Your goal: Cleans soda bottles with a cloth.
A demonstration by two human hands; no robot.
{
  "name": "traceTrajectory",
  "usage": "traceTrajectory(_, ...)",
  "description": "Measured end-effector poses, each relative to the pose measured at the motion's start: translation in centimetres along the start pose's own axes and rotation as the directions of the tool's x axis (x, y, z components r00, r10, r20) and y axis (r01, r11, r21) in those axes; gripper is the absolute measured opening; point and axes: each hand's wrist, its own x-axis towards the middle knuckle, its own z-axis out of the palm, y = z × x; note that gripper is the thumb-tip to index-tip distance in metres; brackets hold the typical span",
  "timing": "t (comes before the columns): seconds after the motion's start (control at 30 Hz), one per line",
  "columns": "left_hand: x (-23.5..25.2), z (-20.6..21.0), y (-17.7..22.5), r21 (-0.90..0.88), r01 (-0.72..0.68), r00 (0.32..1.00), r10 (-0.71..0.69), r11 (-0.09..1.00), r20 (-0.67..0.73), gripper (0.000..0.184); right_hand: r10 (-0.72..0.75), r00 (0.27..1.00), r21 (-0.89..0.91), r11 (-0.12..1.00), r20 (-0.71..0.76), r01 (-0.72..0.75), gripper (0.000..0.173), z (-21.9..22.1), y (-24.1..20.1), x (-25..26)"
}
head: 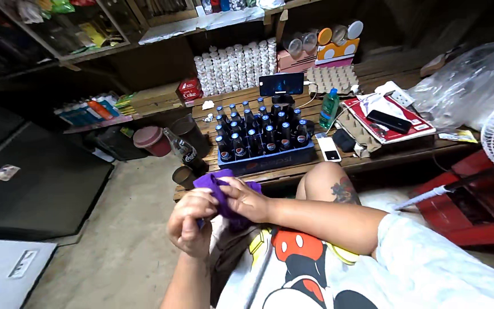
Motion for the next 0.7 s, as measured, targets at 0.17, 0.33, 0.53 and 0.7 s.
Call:
traceTrajectory(0.17, 0.4, 0.0, 0.4, 0.305, 0.074, 0.989, -0.031, 0.949, -0.142, 0.043, -0.258, 0.966, -0.049, 0.965, -0.022, 0.256, 0.048, 0.7, -3.2, 1.4)
traceTrajectory(0.33, -0.2, 0.3, 0.2, 0.395, 0.027, 0.995, 0.015, 0.918, -0.103, 0.045, -0.170, 0.985, -0.031, 0.985, 0.028, 0.171, 0.048, -0.1, -2.6, 3.1)
traceTrajectory(0.53, -0.3, 1.0, 0.3, 0.415, -0.004, 0.999, 0.025, 0.910, -0.047, 0.047, 0.108, 0.982, 0.018, 0.993, 0.157, -0.113, 0.054, -1.0, -0.5, 4.3)
traceTrajectory(0.7, -0.7, 1.6, 0.5, 0.310, 0.095, 0.995, -0.100, 0.946, 0.002, 0.051, 0.274, 0.952, 0.069, 0.956, 0.137, -0.285, 0.053, -1.3, 1.1, 3.6)
